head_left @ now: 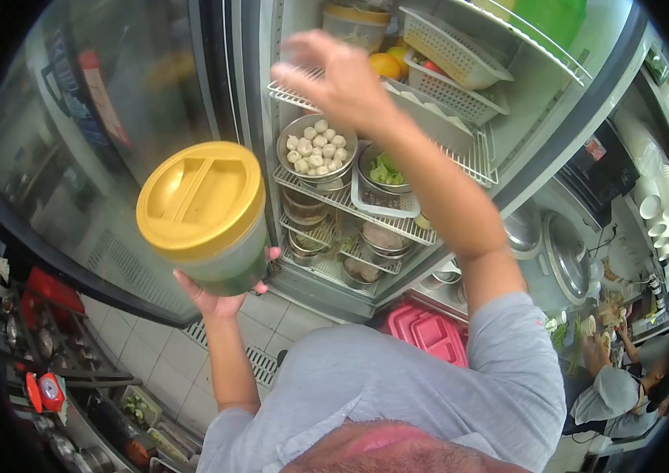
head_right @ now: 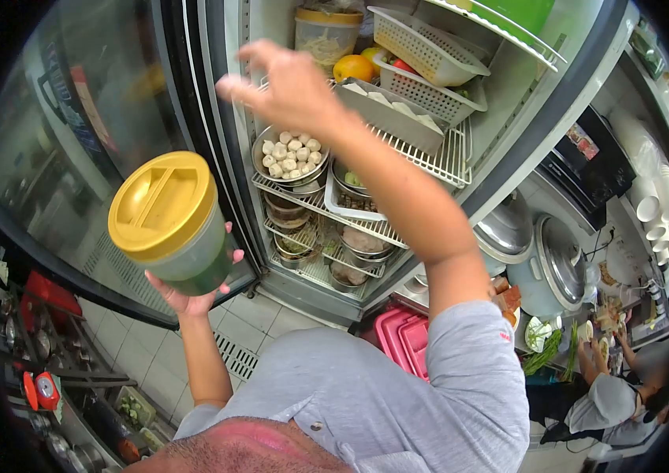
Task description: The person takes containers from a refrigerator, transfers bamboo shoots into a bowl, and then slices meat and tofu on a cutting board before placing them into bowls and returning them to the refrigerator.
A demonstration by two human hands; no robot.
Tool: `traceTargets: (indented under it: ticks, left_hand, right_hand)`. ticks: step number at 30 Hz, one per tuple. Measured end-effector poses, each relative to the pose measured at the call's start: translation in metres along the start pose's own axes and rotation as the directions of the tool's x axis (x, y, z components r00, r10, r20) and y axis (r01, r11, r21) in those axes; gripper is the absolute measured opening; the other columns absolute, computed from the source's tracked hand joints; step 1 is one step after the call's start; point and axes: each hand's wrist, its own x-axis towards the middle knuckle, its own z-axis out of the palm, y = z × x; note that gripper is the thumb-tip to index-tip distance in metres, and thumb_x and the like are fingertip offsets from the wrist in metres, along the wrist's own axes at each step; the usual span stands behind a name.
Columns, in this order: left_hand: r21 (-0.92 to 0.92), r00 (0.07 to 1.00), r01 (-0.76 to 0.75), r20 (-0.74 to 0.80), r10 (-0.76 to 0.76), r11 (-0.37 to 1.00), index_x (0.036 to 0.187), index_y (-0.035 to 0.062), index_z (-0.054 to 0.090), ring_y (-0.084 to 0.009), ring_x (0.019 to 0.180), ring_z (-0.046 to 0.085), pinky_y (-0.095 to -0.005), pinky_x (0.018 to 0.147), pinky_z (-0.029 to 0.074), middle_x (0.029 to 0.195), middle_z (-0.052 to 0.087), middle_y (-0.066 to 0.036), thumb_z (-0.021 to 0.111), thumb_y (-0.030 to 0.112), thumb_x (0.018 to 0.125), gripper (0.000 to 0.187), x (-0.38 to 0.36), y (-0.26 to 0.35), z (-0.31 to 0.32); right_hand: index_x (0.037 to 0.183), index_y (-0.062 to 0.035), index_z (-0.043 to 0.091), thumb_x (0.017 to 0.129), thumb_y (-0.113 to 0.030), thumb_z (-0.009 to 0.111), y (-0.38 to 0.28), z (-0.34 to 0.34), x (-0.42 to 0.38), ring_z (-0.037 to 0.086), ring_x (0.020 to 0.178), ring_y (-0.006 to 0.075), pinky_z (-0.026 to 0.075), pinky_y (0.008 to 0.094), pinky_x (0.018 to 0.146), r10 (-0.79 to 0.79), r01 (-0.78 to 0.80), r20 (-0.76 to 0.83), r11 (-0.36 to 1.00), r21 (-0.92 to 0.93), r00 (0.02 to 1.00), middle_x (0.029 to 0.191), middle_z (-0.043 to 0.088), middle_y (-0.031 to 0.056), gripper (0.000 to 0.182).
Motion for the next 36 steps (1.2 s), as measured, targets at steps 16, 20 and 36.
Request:
traceTargets:
  ticks: [16, 20, 36]
  left_hand:
    - [-0.008, 0.989, -0.04, -0.141, 0.039, 0.999, 0.166, 0.0213, 0.003, -0.0689, 0.136, 0.032, -0.0773, 0.082, 0.058, 0.162, 0.013, -0.033, 0.089, 0.046, 0.078, 0.126, -0.056, 0.026, 0.019]
    - [-0.017, 0.987, -0.01, -0.159, 0.007, 1.0, 0.166, 0.0195, 0.003, -0.0686, 0.135, 0.034, -0.0769, 0.082, 0.058, 0.162, 0.014, -0.033, 0.089, 0.044, 0.079, 0.125, -0.058, 0.029, 0.019]
    - [0.012, 0.98, -0.038, -0.194, 0.039, 0.999, 0.166, 0.016, 0.008, -0.0696, 0.133, 0.035, -0.0771, 0.079, 0.058, 0.163, 0.019, -0.03, 0.079, 0.051, 0.087, 0.112, -0.092, 0.034, -0.012]
  right_hand:
    - [0.11, -0.0011, 0.072, 0.091, -0.027, 0.057, 0.231, -0.018, 0.166, 0.07, 0.103, 0.0411, 0.055, 0.053, 0.089, 0.132, -0.368, -0.359, 0.556, -0.745, 0.924, 0.113, 0.072, 0.0224, 0.035]
    - [0.102, -0.003, 0.071, 0.09, -0.017, 0.056, 0.264, -0.016, 0.163, 0.069, 0.084, 0.04, 0.056, 0.0545, 0.073, -0.242, -0.239, -0.383, 0.467, -0.851, 0.892, 0.099, 0.072, 0.0218, 0.024]
    - [0.104, -0.0056, 0.072, 0.094, -0.019, 0.056, 0.245, -0.033, 0.155, 0.068, 0.098, 0.0366, 0.053, 0.0531, 0.083, -0.211, -0.157, -0.183, 0.135, -0.978, 0.96, 0.101, 0.07, 0.0165, 0.024]
